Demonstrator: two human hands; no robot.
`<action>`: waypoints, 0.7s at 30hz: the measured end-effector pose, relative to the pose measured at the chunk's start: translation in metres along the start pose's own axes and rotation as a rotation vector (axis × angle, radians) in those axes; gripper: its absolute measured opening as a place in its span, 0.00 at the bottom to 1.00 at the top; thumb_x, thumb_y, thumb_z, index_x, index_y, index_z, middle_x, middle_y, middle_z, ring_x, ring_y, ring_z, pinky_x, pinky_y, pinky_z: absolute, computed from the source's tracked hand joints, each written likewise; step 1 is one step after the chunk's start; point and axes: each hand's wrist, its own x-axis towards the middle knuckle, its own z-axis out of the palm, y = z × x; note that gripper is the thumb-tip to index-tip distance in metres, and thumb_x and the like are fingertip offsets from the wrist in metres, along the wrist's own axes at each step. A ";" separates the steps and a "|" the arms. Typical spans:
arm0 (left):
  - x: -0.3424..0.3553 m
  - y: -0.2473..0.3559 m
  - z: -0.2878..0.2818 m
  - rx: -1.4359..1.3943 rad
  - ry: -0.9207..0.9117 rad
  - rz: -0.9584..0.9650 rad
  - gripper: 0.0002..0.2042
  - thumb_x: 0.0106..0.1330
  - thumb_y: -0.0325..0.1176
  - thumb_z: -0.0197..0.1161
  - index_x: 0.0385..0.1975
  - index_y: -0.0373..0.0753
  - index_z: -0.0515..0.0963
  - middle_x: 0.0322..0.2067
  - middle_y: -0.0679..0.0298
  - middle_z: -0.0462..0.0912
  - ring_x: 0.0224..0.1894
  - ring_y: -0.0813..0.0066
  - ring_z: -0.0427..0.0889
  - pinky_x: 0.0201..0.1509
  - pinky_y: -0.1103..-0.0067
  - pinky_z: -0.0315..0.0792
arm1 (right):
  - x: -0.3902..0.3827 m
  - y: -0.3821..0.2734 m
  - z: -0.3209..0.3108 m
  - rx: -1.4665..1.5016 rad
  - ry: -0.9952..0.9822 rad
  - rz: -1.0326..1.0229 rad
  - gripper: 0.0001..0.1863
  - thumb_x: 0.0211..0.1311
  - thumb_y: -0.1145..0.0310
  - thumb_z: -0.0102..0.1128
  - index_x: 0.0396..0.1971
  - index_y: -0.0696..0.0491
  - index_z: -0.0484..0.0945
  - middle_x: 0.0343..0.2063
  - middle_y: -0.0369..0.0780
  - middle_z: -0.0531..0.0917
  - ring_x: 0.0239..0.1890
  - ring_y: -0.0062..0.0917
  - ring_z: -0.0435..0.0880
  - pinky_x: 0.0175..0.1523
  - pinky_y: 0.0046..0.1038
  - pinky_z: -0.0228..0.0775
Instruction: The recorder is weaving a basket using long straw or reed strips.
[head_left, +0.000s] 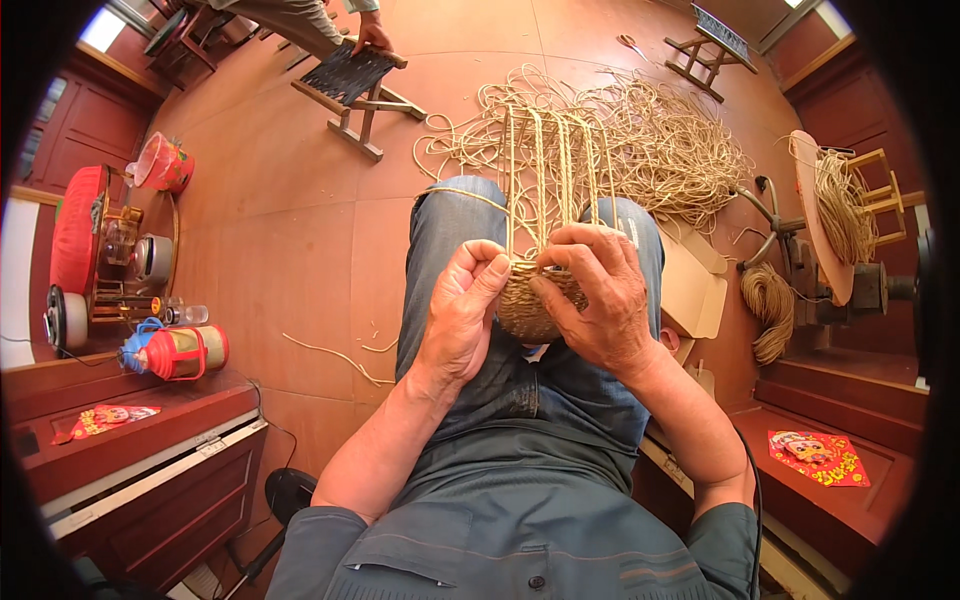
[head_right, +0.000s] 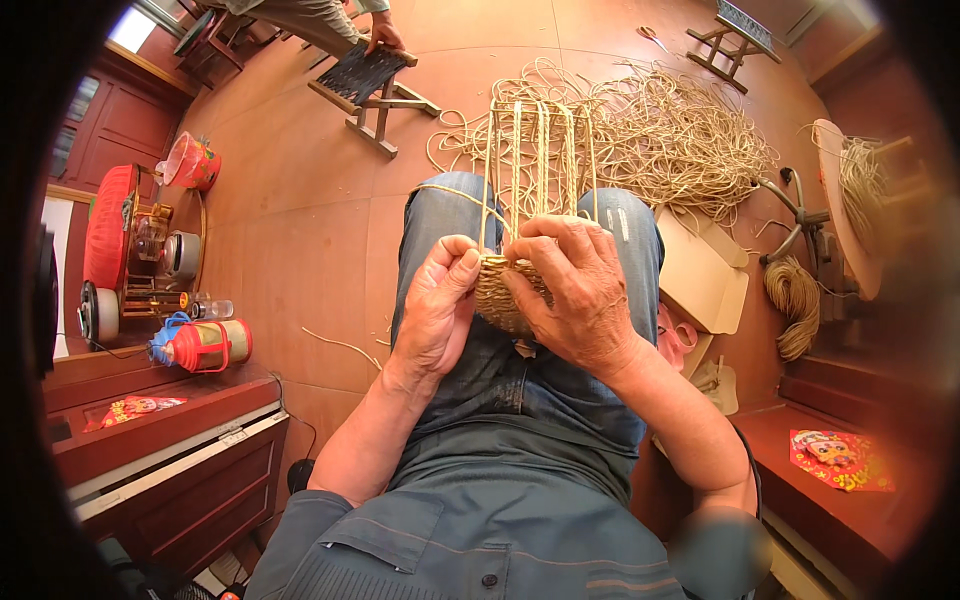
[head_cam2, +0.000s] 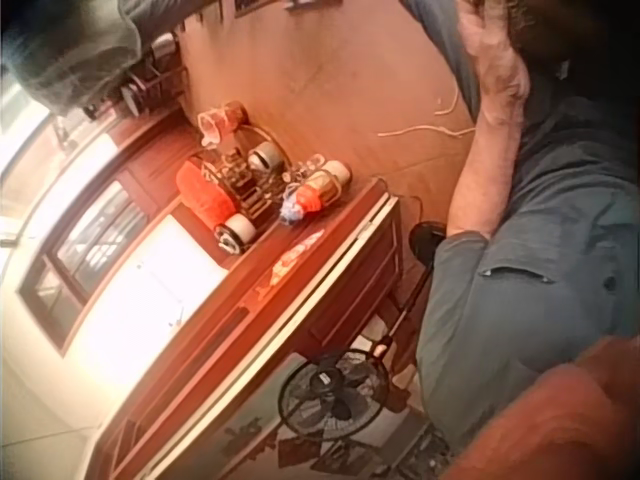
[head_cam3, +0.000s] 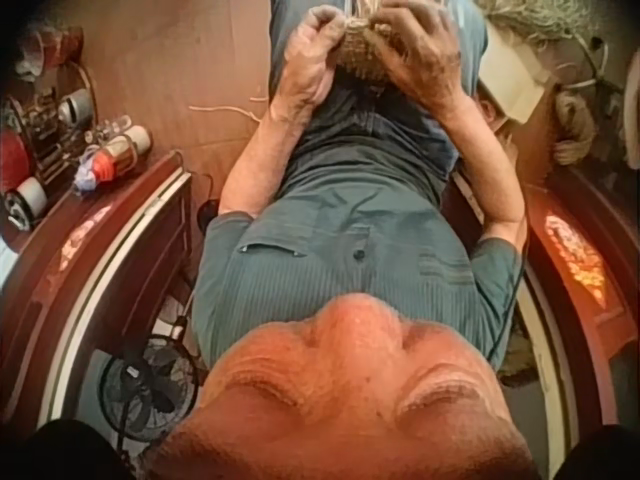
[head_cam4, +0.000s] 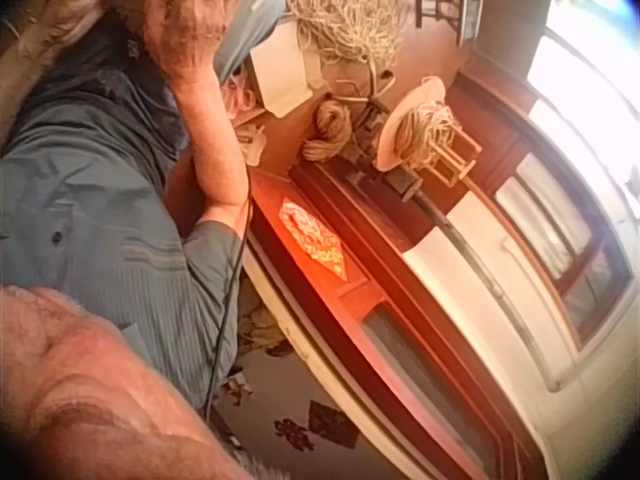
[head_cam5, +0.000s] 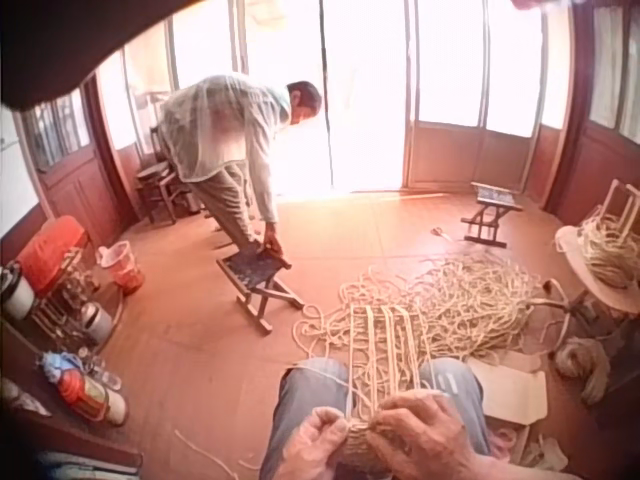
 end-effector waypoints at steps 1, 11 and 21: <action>0.000 -0.001 0.000 0.000 0.009 0.004 0.07 0.82 0.32 0.64 0.53 0.42 0.77 0.43 0.73 0.83 0.45 0.86 0.81 0.55 0.83 0.75 | 0.001 -0.001 0.000 -0.005 -0.003 0.005 0.16 0.58 0.73 0.78 0.45 0.50 0.84 0.49 0.39 0.85 0.52 0.38 0.83 0.59 0.39 0.72; 0.001 -0.005 -0.005 -0.089 -0.061 0.000 0.09 0.84 0.34 0.62 0.57 0.44 0.76 0.49 0.69 0.83 0.53 0.78 0.83 0.62 0.76 0.76 | 0.005 -0.013 0.000 -0.020 0.001 0.059 0.12 0.57 0.71 0.79 0.39 0.49 0.86 0.46 0.36 0.85 0.50 0.36 0.83 0.58 0.39 0.72; 0.000 0.000 -0.003 -0.009 -0.015 0.001 0.09 0.83 0.33 0.63 0.57 0.43 0.76 0.47 0.71 0.84 0.49 0.83 0.82 0.58 0.80 0.77 | 0.015 -0.014 -0.002 -0.011 -0.134 0.099 0.06 0.64 0.70 0.69 0.39 0.53 0.83 0.47 0.39 0.82 0.53 0.35 0.81 0.60 0.38 0.69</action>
